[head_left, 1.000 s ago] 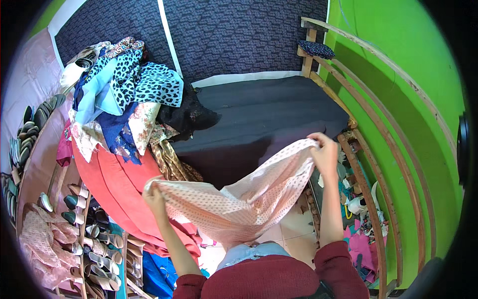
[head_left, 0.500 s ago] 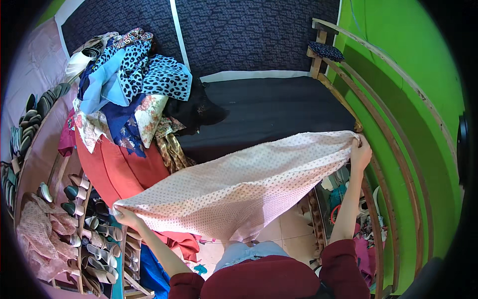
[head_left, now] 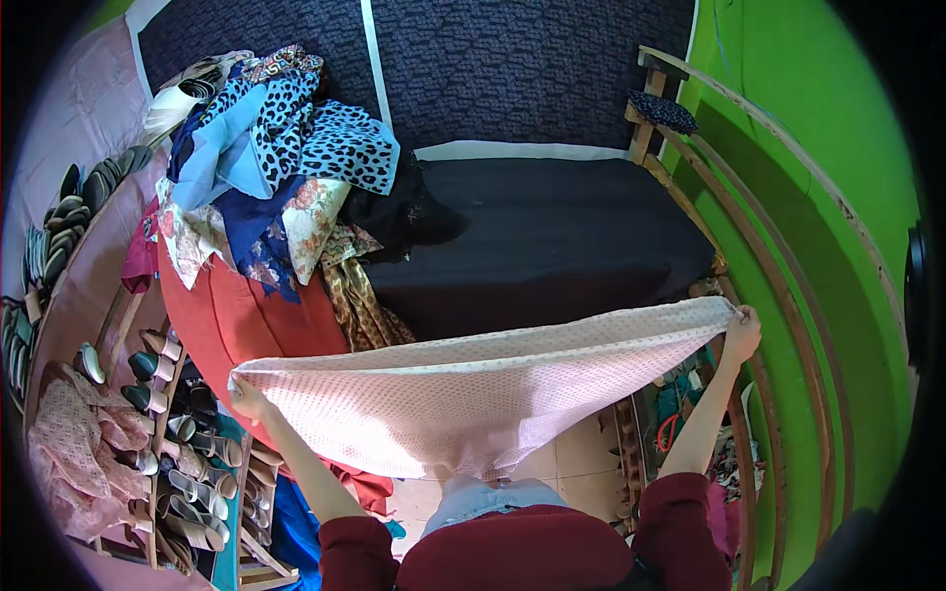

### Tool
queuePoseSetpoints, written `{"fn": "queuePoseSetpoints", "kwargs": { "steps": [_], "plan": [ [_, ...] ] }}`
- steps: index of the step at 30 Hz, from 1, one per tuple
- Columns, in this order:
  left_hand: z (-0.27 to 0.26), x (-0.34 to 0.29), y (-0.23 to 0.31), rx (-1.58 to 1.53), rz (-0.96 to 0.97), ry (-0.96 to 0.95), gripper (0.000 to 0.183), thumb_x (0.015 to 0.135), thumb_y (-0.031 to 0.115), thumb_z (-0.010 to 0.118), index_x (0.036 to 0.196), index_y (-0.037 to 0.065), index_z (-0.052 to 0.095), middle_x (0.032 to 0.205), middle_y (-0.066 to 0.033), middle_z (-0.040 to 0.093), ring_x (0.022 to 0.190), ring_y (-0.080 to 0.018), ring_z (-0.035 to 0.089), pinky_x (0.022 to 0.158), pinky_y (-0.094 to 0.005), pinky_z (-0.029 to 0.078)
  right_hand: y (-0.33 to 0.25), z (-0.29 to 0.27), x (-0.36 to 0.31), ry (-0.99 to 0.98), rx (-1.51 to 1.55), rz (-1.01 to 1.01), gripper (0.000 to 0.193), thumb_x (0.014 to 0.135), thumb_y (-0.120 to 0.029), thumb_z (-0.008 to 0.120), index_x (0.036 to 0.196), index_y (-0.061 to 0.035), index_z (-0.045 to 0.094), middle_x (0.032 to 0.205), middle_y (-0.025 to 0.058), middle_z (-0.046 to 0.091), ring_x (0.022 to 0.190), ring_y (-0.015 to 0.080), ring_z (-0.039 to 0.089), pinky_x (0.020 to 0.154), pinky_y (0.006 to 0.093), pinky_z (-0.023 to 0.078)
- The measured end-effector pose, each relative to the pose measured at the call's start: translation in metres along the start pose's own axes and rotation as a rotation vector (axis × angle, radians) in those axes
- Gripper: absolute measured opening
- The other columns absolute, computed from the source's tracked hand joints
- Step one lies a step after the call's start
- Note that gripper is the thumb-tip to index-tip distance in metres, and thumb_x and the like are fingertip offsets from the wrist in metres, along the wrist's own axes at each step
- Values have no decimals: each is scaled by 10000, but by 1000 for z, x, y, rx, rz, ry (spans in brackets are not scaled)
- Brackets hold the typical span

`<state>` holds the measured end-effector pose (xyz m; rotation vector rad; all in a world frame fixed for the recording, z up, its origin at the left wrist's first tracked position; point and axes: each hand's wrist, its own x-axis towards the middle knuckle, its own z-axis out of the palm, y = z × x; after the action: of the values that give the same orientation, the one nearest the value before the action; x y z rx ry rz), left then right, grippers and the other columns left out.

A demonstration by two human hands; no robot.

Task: Fold a piece of patterned fabric on a flat surface.

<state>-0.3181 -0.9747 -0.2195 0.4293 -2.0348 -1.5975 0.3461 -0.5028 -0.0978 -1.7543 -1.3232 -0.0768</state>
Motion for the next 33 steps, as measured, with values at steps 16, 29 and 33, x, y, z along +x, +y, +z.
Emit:
{"fn": "queuePoseSetpoints", "kwargs": {
  "steps": [16,29,33],
  "plan": [
    [-7,26,-24,161,91,104,374,795,457,635,938,121,716,865,-79,694,749,-268,654,652,-357,499,32,-12,26,-664,992,441,276,799,-125,461,971,-10,643,810,71,643,691,103,595,610,222,511],
    [-23,-26,30,-147,113,-187,343,825,336,640,958,22,685,863,-123,686,778,-241,652,691,-363,497,-14,-13,10,-616,787,41,231,933,-134,481,1086,13,572,923,79,644,900,126,619,789,211,485],
    [-10,-59,41,-261,438,-430,138,811,115,651,861,-12,660,865,-102,659,773,-185,595,725,-297,459,-73,-14,-33,-310,489,-374,173,883,-97,510,929,33,614,768,67,592,719,158,553,697,297,439]
  ]
}}
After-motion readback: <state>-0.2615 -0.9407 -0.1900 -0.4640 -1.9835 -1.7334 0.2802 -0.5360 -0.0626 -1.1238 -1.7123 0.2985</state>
